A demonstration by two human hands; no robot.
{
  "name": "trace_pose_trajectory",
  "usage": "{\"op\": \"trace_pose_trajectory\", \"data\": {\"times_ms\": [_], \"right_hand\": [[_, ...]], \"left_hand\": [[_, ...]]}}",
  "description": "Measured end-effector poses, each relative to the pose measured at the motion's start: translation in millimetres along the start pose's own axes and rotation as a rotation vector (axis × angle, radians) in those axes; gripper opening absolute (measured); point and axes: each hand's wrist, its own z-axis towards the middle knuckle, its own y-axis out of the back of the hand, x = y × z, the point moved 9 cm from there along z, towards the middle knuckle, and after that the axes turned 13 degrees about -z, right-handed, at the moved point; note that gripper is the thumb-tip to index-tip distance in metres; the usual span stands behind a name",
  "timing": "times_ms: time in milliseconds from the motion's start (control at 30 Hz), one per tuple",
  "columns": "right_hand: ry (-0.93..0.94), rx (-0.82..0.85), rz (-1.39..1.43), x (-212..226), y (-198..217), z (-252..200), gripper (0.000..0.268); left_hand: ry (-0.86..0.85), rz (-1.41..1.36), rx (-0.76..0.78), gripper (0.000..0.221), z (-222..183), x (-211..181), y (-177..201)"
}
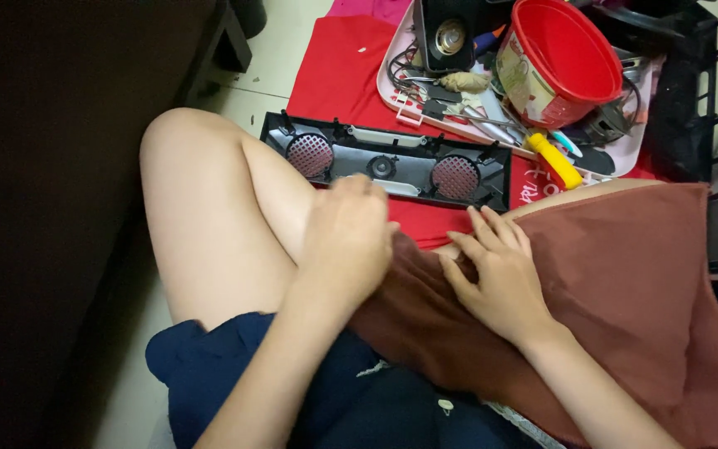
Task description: Sanding or cleaning the edges of a plastic electronic housing and sorting small screws in a red bowl.
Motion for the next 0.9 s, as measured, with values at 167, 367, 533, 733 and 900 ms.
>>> {"op": "trace_pose_trajectory", "data": {"times_ms": [167, 367, 533, 733, 900], "right_hand": [[-0.013, 0.088, -0.055, -3, -9, -2, 0.029], [-0.033, 0.130, -0.070, -4, -13, -1, 0.028], [-0.090, 0.081, -0.012, -24, -25, -4, 0.025], [-0.073, 0.011, 0.021, -25, -16, -4, 0.011], [-0.100, -0.050, -0.003, -30, -14, -6, 0.014]], "left_hand": [[-0.094, -0.094, 0.206, 0.033, -6, -29, -42], [0.122, -0.054, 0.512, 0.043, -17, -4, -76], [0.258, -0.010, 0.608, 0.054, -21, 10, -72], [0.219, 0.049, 0.606, 0.051, -23, 11, -79], [0.227, 0.019, 0.622, 0.053, -23, 10, -76]]}}
